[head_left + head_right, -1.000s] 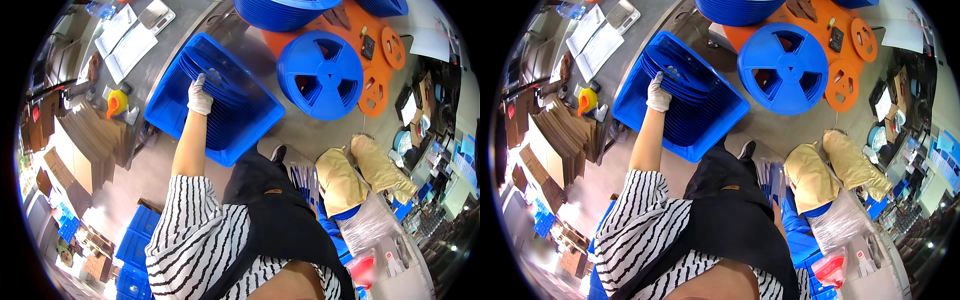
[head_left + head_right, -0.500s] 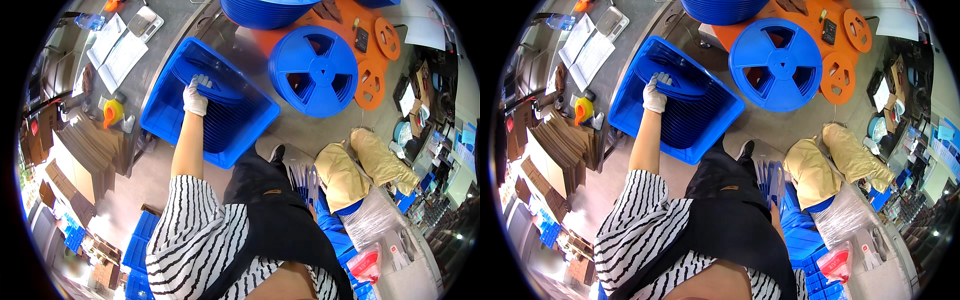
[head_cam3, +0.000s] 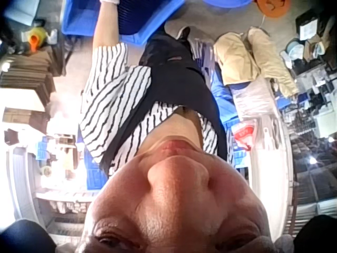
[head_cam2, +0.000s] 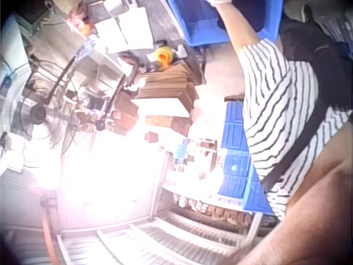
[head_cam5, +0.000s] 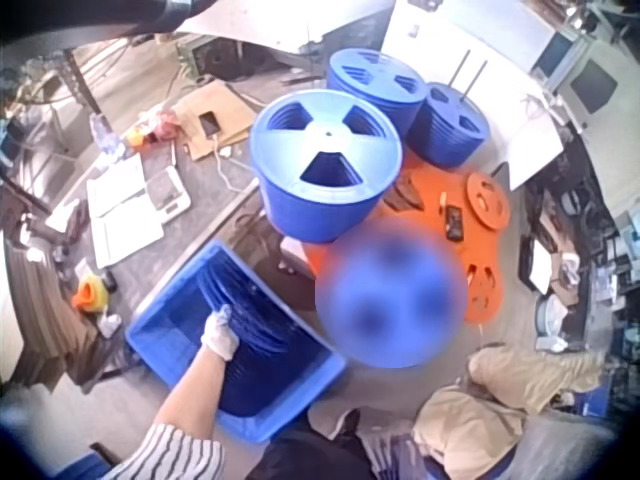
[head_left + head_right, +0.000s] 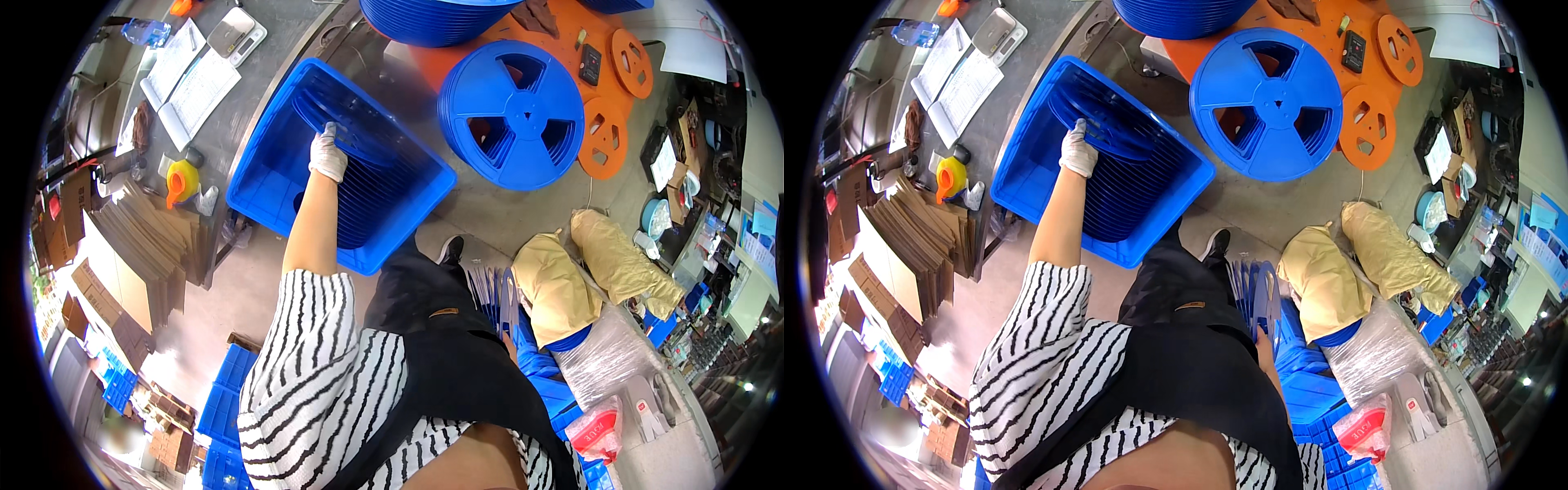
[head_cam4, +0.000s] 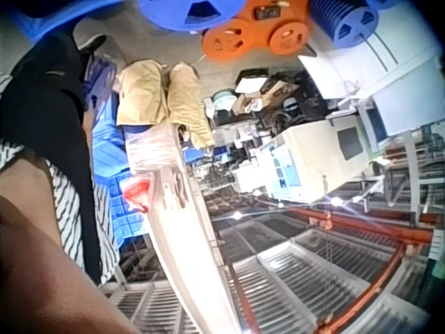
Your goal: The person repeatedly picks up blue plastic spools from a stack and places them into a blue plastic bin. The person wears gloves and carefully stacks the spools vertically inside the bin. Towards the end, the person places a cardboard sheet on top of the stacked spools.
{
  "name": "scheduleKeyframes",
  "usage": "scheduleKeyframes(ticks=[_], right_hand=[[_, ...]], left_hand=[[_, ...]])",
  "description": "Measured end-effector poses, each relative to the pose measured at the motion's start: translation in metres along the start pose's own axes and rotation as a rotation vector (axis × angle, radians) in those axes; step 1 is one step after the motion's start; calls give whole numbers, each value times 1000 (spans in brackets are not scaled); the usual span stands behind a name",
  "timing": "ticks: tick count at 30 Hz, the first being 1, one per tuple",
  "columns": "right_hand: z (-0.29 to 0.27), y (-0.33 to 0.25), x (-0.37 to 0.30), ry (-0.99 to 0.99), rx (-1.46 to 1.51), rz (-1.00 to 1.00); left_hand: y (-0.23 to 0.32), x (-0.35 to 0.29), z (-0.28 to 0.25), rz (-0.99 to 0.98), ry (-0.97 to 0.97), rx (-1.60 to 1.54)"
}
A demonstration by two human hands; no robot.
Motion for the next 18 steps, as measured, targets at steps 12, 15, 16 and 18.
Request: scheduleKeyframes(ticks=[12,15,16,18], right_hand=[[4,62,10,67,150,19],[5,34,4,26,110,17],[5,34,4,30,99,27],[8,38,2,53,83,50]], left_hand=[[41,-80,27,3,-174,-122],[20,-55,25,-117,-266,-243],[16,-56,46,-195,-443,-345],[-8,-44,42,-127,-67,-172]])
Point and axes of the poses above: each hand's wrist, its own x-axis towards the middle knuckle, its own z-axis out of the palm, y = z × x, the point moved 10 cm from there along x, towards the middle knuckle, and after that the axes turned 3 degrees about -z, right-handed, at the moved point
